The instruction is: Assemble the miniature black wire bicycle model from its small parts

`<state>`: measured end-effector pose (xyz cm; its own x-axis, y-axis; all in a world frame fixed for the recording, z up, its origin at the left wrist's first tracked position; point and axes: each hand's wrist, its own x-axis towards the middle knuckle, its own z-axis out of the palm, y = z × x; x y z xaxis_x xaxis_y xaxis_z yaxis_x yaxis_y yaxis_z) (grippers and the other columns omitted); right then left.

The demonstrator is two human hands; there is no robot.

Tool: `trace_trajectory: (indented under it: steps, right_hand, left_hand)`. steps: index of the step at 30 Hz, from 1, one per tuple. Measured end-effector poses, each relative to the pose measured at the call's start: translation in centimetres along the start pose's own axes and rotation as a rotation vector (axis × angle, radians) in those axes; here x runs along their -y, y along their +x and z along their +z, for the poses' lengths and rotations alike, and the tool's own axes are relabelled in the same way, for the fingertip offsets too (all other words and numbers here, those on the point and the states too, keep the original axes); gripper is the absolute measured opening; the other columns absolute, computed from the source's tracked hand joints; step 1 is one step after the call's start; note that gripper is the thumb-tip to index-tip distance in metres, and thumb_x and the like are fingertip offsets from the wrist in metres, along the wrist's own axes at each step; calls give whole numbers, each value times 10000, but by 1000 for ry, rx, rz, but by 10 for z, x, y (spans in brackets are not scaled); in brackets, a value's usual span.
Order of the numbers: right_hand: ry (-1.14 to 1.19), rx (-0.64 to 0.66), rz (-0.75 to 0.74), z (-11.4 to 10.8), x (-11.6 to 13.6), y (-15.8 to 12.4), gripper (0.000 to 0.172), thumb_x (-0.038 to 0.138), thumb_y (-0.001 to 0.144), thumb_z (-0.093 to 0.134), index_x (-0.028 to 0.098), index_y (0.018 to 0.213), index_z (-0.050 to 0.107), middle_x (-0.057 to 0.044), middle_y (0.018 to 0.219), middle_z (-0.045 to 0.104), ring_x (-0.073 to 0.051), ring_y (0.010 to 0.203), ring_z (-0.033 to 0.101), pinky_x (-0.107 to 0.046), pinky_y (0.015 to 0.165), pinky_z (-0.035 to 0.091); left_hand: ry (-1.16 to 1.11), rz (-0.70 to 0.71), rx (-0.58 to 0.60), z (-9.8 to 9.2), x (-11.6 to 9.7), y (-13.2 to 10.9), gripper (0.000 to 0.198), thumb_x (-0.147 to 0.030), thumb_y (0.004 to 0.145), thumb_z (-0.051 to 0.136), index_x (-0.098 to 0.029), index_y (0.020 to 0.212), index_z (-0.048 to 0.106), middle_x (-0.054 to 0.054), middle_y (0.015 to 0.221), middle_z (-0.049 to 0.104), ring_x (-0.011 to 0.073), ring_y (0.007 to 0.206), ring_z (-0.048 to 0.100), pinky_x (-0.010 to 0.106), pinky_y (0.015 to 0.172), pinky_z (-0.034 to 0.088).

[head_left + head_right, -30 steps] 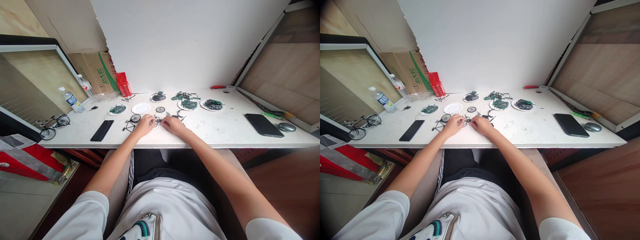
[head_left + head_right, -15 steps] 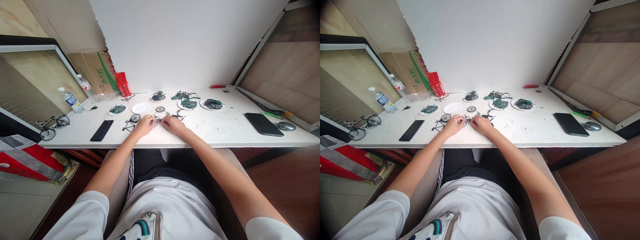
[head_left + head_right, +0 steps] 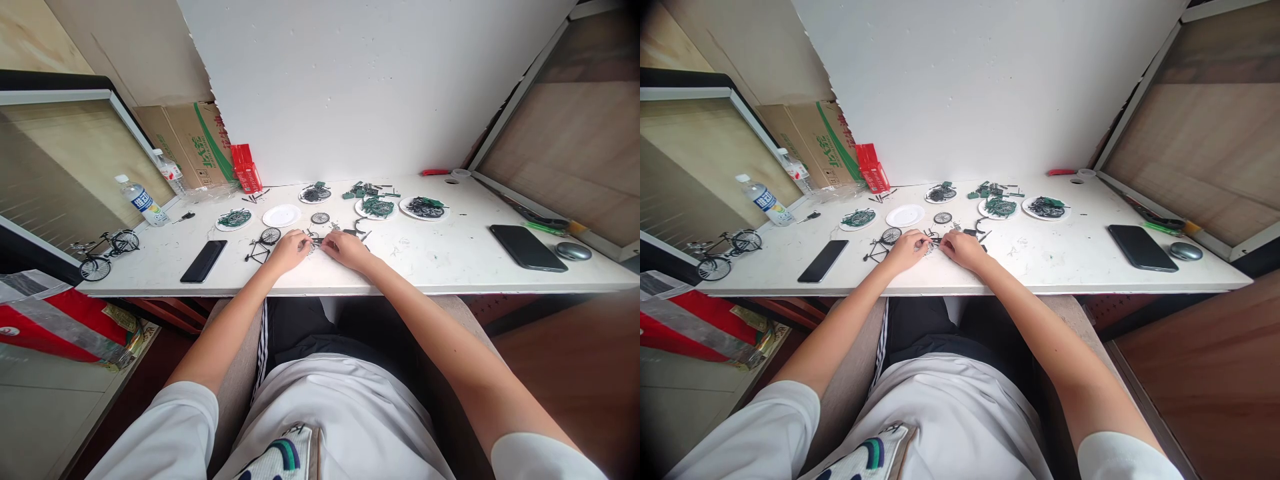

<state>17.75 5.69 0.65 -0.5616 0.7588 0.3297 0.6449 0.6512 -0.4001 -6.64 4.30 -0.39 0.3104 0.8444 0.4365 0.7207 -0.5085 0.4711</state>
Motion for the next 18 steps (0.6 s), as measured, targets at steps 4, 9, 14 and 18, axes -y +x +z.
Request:
trace_trajectory:
  steps: [4, 9, 14, 18]
  right_hand:
    - [6, 1, -6, 0, 0, 0, 132, 238, 1066, 649, 195, 1098, 769, -88, 1091, 787, -214, 923, 695, -290, 783, 446]
    - [0, 3, -1, 0, 0, 0, 148, 255, 1070, 644, 196, 1107, 774, -97, 1086, 787, -216, 919, 695, -293, 782, 448]
    - [-10, 4, 3, 0, 0, 0, 156, 270, 1072, 642, 198, 1105, 777, -97, 1074, 783, -212, 898, 685, -289, 764, 430]
    - [-14, 9, 8, -1, 2, 0, 163, 280, 1073, 638, 197, 1104, 775, -96, 1068, 779, -210, 894, 677, -286, 746, 413]
  left_hand:
    - [3, 2, 2, -1, -1, 0, 191, -190, 990, 613, -204, 1045, 795, 87, 1095, 769, 225, 919, 714, 384, 912, 591]
    - [0, -10, 7, -2, -2, 0, 193, -197, 989, 611, -208, 1047, 795, 88, 1102, 767, 226, 920, 714, 385, 911, 596]
    - [-11, -27, 26, -4, -5, -1, 204, -203, 993, 609, -199, 1063, 800, 96, 1110, 763, 229, 920, 714, 393, 920, 597]
    - [-20, -36, 30, -4, -6, -1, 206, -209, 995, 607, -198, 1063, 800, 95, 1111, 756, 224, 914, 710, 387, 908, 591]
